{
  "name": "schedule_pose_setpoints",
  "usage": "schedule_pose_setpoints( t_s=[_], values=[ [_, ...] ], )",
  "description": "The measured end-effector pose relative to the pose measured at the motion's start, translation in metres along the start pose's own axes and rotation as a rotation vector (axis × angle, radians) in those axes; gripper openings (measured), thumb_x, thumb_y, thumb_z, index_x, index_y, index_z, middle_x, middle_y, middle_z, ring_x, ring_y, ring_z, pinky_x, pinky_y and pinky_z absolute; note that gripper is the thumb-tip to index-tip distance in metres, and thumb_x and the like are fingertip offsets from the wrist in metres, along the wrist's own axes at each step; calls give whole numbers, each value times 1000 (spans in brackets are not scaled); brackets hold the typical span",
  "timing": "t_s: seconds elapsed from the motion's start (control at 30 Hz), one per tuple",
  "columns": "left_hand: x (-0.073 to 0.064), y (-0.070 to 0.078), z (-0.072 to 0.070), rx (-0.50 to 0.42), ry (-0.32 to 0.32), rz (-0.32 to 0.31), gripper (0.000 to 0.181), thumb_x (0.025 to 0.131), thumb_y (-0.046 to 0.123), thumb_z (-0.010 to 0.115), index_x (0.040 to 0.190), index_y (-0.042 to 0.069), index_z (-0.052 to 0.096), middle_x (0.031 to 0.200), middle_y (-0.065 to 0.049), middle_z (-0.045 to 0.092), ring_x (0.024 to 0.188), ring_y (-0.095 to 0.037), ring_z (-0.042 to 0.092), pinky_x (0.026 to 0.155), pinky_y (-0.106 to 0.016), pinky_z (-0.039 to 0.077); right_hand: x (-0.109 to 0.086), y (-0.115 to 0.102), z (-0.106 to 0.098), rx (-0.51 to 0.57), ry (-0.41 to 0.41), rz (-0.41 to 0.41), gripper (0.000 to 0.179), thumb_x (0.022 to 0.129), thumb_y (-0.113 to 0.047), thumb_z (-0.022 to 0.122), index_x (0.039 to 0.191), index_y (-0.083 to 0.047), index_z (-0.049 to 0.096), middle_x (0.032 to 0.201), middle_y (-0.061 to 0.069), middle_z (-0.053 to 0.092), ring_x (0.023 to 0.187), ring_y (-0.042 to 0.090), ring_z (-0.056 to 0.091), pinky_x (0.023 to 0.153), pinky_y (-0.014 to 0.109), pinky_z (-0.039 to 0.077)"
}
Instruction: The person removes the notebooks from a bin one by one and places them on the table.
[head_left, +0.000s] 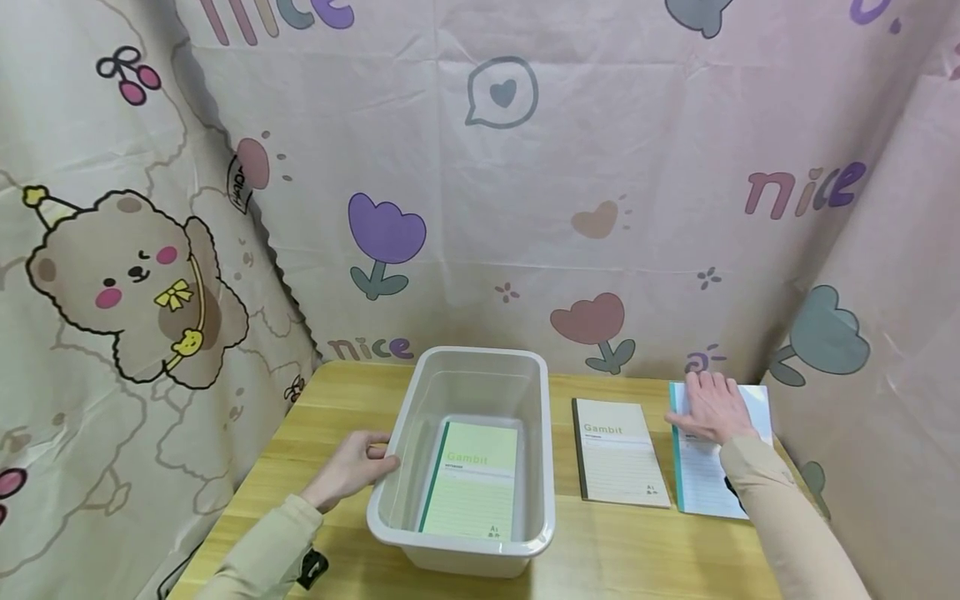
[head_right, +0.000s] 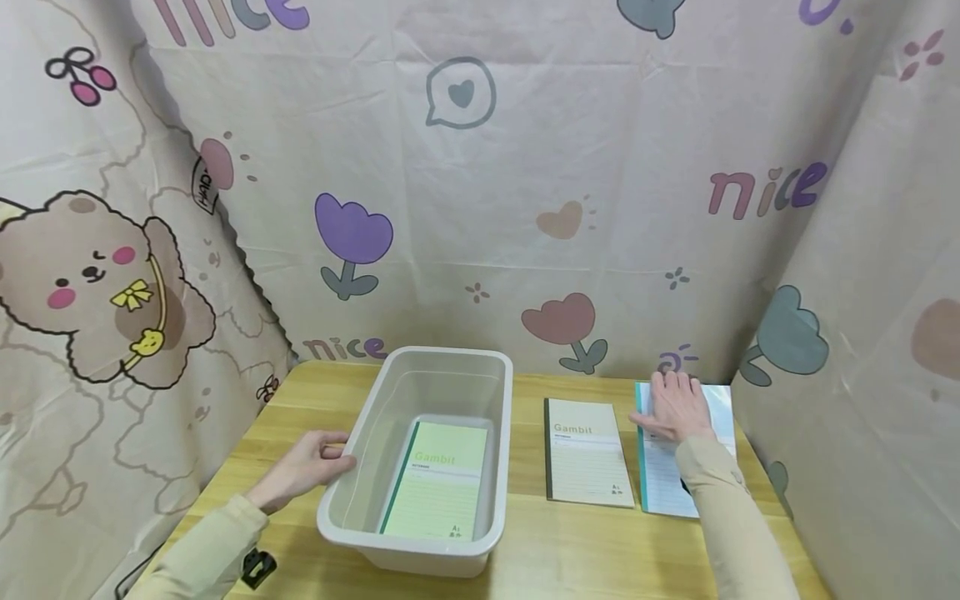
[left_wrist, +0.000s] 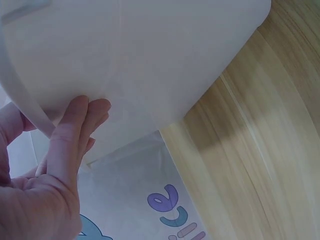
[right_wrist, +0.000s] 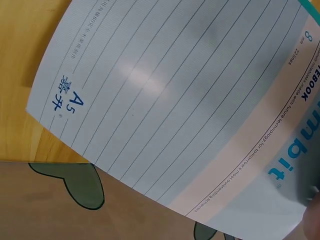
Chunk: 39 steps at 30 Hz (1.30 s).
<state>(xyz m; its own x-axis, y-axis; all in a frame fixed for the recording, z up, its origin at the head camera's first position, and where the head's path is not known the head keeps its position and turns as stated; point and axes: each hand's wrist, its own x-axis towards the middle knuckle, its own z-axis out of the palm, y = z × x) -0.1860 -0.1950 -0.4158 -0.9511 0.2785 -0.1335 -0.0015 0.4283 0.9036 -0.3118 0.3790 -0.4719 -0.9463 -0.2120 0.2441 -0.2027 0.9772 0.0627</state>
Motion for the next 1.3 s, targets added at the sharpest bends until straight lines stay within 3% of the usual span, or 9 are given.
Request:
schedule_pose_setpoints(
  t_s=[0.1,0.33,0.53,0.73,1.1,1.3],
  values=[
    [0,0,0,-2,3,-6,53,95,2,58,137,-25,41,117,-38,66,100,-45,73,79,-44,66,-1,0,3,-1,2,11,68,77,-56,72,100,4,49,92,22,55,87,39,49,75,51,42],
    [1,1,0,1,10,-15,52,94,2,59,136,-24,42,116,-37,67,99,-43,73,79,-44,66,3,-2,4,15,-6,61,75,80,-48,73,120,11,48,115,35,51,106,52,46,94,69,41],
    [1,1,-1,-4,5,-13,52,94,3,59,136,-23,43,115,-36,68,98,-42,74,78,-44,66,9,-10,-3,39,-17,90,74,82,-37,74,128,14,46,122,39,48,111,54,44,93,70,42],
    [2,0,-1,-11,4,-15,52,94,3,59,137,-22,43,115,-36,68,99,-42,73,78,-43,66,16,-24,-11,52,-58,86,70,84,-37,72,127,13,48,125,40,49,112,54,45,93,68,43],
    [2,-2,-2,-3,-4,-4,52,95,2,58,137,-23,42,115,-36,68,98,-43,73,78,-44,66,35,-77,-30,228,-148,112,72,90,-38,64,132,16,43,131,43,46,124,60,42,102,72,39],
    [2,-1,-1,7,7,-15,51,94,3,59,136,-23,44,115,-36,68,98,-43,74,77,-44,66,43,-112,-50,248,-159,83,51,93,-39,62,108,8,49,113,34,52,113,55,48,84,60,44]
  ],
)
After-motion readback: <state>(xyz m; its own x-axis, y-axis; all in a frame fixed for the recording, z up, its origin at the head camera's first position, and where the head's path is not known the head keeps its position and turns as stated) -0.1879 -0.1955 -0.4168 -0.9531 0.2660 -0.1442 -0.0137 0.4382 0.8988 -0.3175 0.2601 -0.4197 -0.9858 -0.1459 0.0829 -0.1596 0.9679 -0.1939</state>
